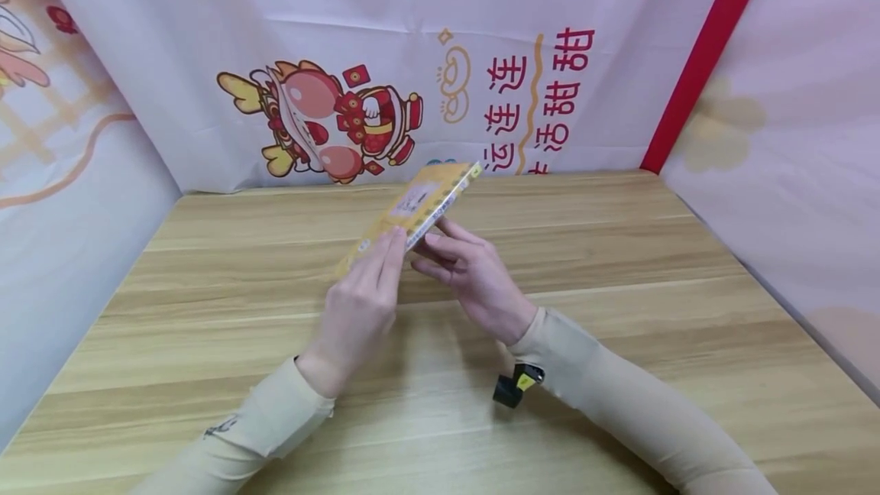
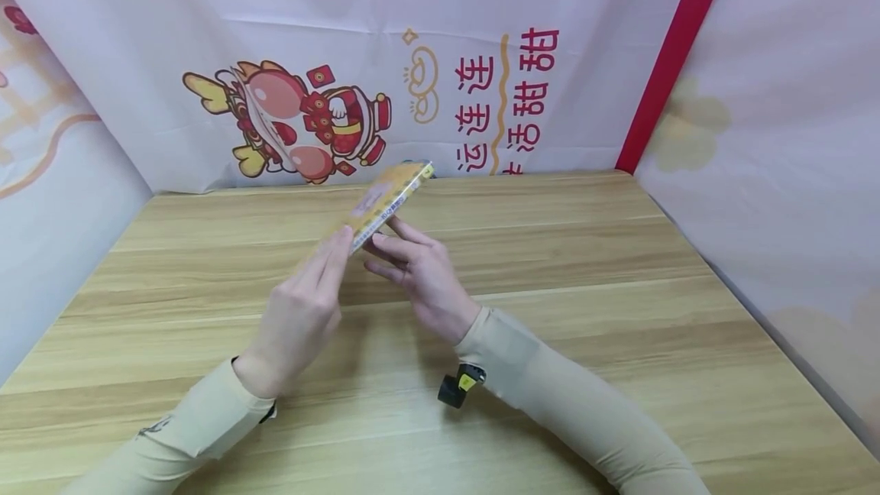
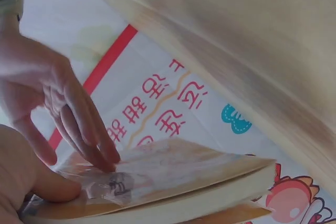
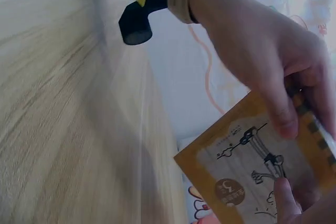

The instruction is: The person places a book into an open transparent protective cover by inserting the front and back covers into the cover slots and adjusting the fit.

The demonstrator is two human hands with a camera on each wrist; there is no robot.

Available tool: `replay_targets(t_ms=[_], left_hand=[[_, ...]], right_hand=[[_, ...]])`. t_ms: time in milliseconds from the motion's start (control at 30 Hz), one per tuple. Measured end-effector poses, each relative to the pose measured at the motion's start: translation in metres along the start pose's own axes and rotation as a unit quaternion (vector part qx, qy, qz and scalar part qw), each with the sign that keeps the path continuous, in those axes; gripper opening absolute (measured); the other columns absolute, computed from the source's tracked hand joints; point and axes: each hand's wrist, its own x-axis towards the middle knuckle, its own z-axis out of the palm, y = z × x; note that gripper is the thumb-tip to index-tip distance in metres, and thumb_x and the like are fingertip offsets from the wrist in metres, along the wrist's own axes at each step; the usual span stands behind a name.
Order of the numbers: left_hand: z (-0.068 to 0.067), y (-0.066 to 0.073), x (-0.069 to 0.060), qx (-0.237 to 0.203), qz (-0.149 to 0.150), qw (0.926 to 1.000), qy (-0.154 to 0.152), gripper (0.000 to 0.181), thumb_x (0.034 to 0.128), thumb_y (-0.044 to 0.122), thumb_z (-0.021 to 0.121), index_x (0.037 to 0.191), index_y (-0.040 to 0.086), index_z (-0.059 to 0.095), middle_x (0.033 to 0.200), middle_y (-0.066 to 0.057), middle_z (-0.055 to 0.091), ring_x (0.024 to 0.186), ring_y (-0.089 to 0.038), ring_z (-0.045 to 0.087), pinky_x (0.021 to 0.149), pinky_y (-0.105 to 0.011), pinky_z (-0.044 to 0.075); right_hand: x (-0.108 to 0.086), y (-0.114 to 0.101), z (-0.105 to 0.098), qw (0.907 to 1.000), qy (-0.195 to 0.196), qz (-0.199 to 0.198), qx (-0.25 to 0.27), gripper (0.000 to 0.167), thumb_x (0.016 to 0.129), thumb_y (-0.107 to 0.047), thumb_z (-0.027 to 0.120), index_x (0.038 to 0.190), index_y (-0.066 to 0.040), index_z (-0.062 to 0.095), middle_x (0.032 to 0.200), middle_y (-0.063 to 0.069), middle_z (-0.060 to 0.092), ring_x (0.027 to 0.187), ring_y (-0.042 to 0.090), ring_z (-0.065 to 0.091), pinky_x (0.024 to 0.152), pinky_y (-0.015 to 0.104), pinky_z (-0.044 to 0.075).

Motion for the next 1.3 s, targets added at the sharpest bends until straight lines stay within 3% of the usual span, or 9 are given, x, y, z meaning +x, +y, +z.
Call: replay_targets(t_ms=[267, 433, 633, 767, 1033, 1300], left_hand=[[-0.005, -0.003, 0.003, -0.057, 0.003, 0.9978, 0.035, 0.072, 0.0721, -0.021, 0.062, 0.14, -0.013, 0.041, 0.132, -0.032, 0.053, 0.115, -0.044, 0.057, 0.091, -0.05, 0.051], [-0.002, -0.003, 0.005, -0.114, -0.019, 0.9906, 0.073, 0.067, 0.076, -0.023, 0.06, 0.14, -0.011, 0.044, 0.126, -0.031, 0.057, 0.106, -0.043, 0.063, 0.084, -0.048, 0.055], [0.0, -0.003, 0.006, -0.159, -0.031, 0.9822, 0.096, 0.067, 0.0763, -0.025, 0.062, 0.139, -0.009, 0.046, 0.123, -0.029, 0.06, 0.103, -0.041, 0.065, 0.08, -0.045, 0.057], [-0.002, -0.001, 0.007, -0.187, -0.042, 0.9765, 0.098, 0.07, 0.0741, -0.027, 0.062, 0.14, -0.008, 0.046, 0.123, -0.029, 0.06, 0.102, -0.04, 0.065, 0.078, -0.042, 0.058], [-0.003, 0.0, 0.008, -0.233, -0.065, 0.9654, 0.096, 0.058, 0.083, -0.022, 0.059, 0.138, -0.009, 0.048, 0.124, -0.027, 0.06, 0.108, -0.038, 0.063, 0.083, -0.038, 0.056], [-0.002, -0.001, 0.009, -0.278, -0.088, 0.9496, 0.116, 0.048, 0.0881, -0.017, 0.059, 0.135, -0.01, 0.051, 0.124, -0.024, 0.061, 0.109, -0.035, 0.063, 0.086, -0.038, 0.056]], right_hand=[[0.006, 0.001, -0.007, 0.9993, 0.017, -0.012, -0.031, 0.05, 0.097, -0.015, 0.063, 0.145, -0.011, 0.049, 0.138, 0.002, 0.056, 0.126, 0.026, 0.052, 0.103, 0.041, 0.045], [0.013, 0.002, -0.015, 0.9977, 0.052, -0.007, -0.043, 0.056, 0.094, -0.021, 0.069, 0.144, -0.01, 0.049, 0.139, 0.0, 0.054, 0.126, 0.023, 0.051, 0.103, 0.04, 0.045], [0.02, 0.002, -0.02, 0.9937, 0.093, 0.014, -0.06, 0.076, 0.092, -0.026, 0.072, 0.15, 0.002, 0.031, 0.145, 0.01, 0.042, 0.128, 0.023, 0.047, 0.101, 0.036, 0.046], [0.024, 0.002, -0.024, 0.9918, 0.112, 0.038, -0.048, 0.084, 0.091, -0.026, 0.073, 0.151, 0.006, 0.022, 0.148, 0.016, 0.037, 0.131, 0.027, 0.043, 0.106, 0.04, 0.041], [0.025, 0.002, -0.029, 0.9943, 0.092, 0.045, -0.028, 0.073, 0.094, -0.025, 0.07, 0.148, 0.003, 0.031, 0.138, 0.013, 0.05, 0.13, 0.03, 0.043, 0.11, 0.044, 0.035], [0.026, 0.0, -0.029, 0.9971, 0.063, 0.042, -0.001, 0.06, 0.096, -0.024, 0.067, 0.142, 0.003, 0.04, 0.133, 0.017, 0.054, 0.124, 0.03, 0.05, 0.105, 0.04, 0.042]])
